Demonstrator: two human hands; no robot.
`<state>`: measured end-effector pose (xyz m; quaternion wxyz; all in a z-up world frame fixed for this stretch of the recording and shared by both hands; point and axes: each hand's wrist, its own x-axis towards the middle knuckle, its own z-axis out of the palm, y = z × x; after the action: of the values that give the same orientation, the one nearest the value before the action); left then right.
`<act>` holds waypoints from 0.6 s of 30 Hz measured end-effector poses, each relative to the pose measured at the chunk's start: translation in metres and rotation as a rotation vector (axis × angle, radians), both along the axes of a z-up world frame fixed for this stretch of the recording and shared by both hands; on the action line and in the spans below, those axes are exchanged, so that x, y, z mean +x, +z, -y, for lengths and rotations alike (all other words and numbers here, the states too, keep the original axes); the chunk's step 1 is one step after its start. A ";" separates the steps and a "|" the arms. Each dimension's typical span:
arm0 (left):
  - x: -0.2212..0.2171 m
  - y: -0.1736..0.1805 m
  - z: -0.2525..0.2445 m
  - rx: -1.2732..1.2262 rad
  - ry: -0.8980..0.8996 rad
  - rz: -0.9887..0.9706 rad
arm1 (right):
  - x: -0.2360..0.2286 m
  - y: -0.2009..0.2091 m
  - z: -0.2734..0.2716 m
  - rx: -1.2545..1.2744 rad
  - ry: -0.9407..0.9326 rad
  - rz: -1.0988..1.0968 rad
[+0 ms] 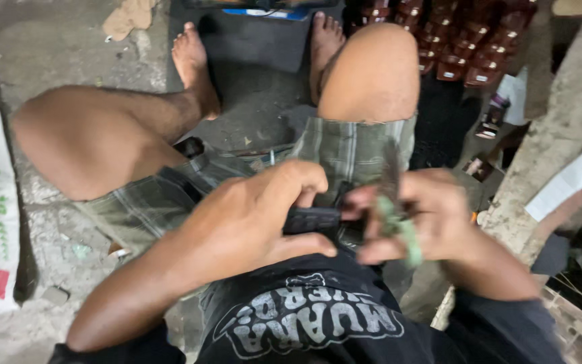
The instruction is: The person assembles brown sandals by attaching black rubber soles to the upper straps. They use a knife to trim excess rubber and a grinding machine to smooth the edges, repeating the process for multiple units.
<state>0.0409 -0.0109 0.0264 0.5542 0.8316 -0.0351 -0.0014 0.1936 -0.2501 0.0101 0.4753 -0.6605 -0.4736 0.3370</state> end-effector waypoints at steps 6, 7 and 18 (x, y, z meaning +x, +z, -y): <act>-0.036 -0.055 -0.001 -0.147 0.600 -0.168 | -0.043 -0.018 0.004 -0.027 -0.413 -0.339; -0.042 -0.065 -0.006 -0.170 0.727 -0.237 | -0.045 -0.017 0.007 -0.099 -0.485 -0.376; -0.024 -0.111 0.031 -1.305 0.749 0.019 | -0.072 -0.055 0.005 -0.075 -0.607 -0.378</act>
<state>0.0165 -0.0417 -0.0843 0.8976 0.2907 0.2518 0.2156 0.1215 -0.2548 -0.0449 0.6083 -0.7140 -0.1470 0.3139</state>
